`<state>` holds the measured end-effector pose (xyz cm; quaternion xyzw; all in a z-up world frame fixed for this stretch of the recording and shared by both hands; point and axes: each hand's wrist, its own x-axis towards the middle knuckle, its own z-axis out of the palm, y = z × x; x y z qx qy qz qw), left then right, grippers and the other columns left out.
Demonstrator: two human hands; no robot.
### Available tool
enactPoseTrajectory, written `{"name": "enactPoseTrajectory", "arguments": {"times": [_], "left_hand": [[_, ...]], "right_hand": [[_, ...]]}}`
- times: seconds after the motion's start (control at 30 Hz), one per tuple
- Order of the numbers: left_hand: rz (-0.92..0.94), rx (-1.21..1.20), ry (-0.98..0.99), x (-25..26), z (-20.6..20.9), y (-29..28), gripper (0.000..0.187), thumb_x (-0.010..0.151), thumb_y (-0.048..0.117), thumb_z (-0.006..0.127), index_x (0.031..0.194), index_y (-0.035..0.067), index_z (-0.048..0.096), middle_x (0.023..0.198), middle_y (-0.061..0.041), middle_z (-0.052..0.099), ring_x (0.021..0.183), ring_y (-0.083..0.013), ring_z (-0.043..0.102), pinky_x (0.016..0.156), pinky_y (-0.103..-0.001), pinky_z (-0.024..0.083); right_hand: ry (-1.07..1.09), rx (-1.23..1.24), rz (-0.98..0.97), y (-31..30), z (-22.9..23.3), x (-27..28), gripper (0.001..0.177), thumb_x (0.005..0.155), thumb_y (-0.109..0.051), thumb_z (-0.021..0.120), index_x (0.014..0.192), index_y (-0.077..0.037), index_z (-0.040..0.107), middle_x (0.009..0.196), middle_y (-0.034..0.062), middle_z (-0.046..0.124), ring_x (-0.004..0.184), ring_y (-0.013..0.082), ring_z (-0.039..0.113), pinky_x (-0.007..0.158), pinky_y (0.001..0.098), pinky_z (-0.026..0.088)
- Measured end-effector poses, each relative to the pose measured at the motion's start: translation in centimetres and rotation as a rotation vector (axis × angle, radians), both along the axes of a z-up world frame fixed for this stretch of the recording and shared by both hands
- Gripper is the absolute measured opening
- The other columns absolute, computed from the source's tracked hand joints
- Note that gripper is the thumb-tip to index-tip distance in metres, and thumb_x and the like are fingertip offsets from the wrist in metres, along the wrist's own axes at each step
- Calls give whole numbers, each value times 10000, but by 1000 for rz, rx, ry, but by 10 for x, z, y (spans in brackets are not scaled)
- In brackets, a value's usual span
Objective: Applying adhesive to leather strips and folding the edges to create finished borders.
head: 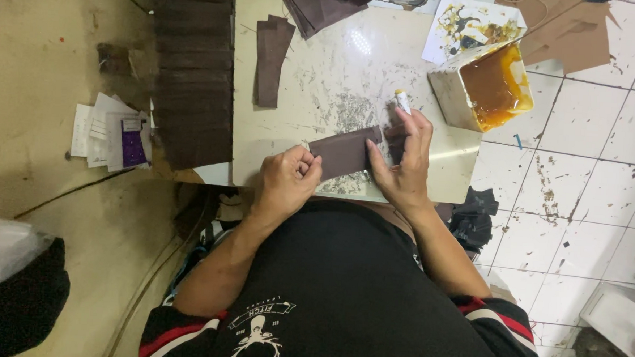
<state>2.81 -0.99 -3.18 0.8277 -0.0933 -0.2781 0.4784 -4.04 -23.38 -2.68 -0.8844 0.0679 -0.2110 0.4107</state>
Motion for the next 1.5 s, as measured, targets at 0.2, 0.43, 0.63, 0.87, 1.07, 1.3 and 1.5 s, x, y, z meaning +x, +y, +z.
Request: {"name": "enactPoseTrajectory", "arguments": {"times": [0.2,0.43,0.63,0.87,1.07,1.3,1.5], "left_hand": [[1,-15,0,1,14,-4,193,930,176,672,770,68,661,554,-37,705,464,-153,701,428,-246,490],[23,-2,-82,-5,-3,-4,182,904,185,695,761,77,663,531,-23,688,452,-152,690,432,-252,485],[8,0,-87,-3,-6,-3,167,884,211,693,759,104,664,529,-2,688,462,-152,696,444,-261,498],[11,44,-77,-3,-3,-4,197,889,277,693,763,132,650,494,23,656,474,-174,687,481,-281,511],[23,144,-187,-10,-5,-1,231,874,295,732,812,112,606,562,-39,689,584,-293,717,523,-392,546],[-170,115,-1042,-31,3,8,261,931,50,684,1186,-4,689,1091,-192,701,1048,-378,699,924,-433,572],[-291,185,-1131,-42,38,-5,337,988,148,658,1282,-15,653,1332,-208,668,1360,-436,530,1135,-549,393]], "right_hand": [[-16,-3,11,1,5,3,659,897,-38,815,1453,44,471,1326,217,467,1129,373,589,1004,472,480],[-25,-28,39,-2,2,2,664,888,-39,825,1444,52,474,1302,213,481,1247,421,528,1060,496,432],[-22,-39,47,-3,-1,2,666,897,-40,818,1454,43,463,1320,217,477,1295,433,489,1095,508,397],[4,-26,39,-2,2,2,663,901,-26,802,1464,34,455,1312,209,465,1310,432,475,1107,524,384],[-21,-49,28,-3,-5,1,642,899,-33,797,1448,35,472,1306,203,478,1316,426,480,1108,519,389],[-52,-111,38,9,-4,5,653,914,-148,804,1449,27,472,1305,214,485,1291,417,485,1070,476,406],[5,-396,-1,33,0,17,773,910,-394,811,1491,-31,452,1340,219,512,1244,374,530,968,465,385]]}}
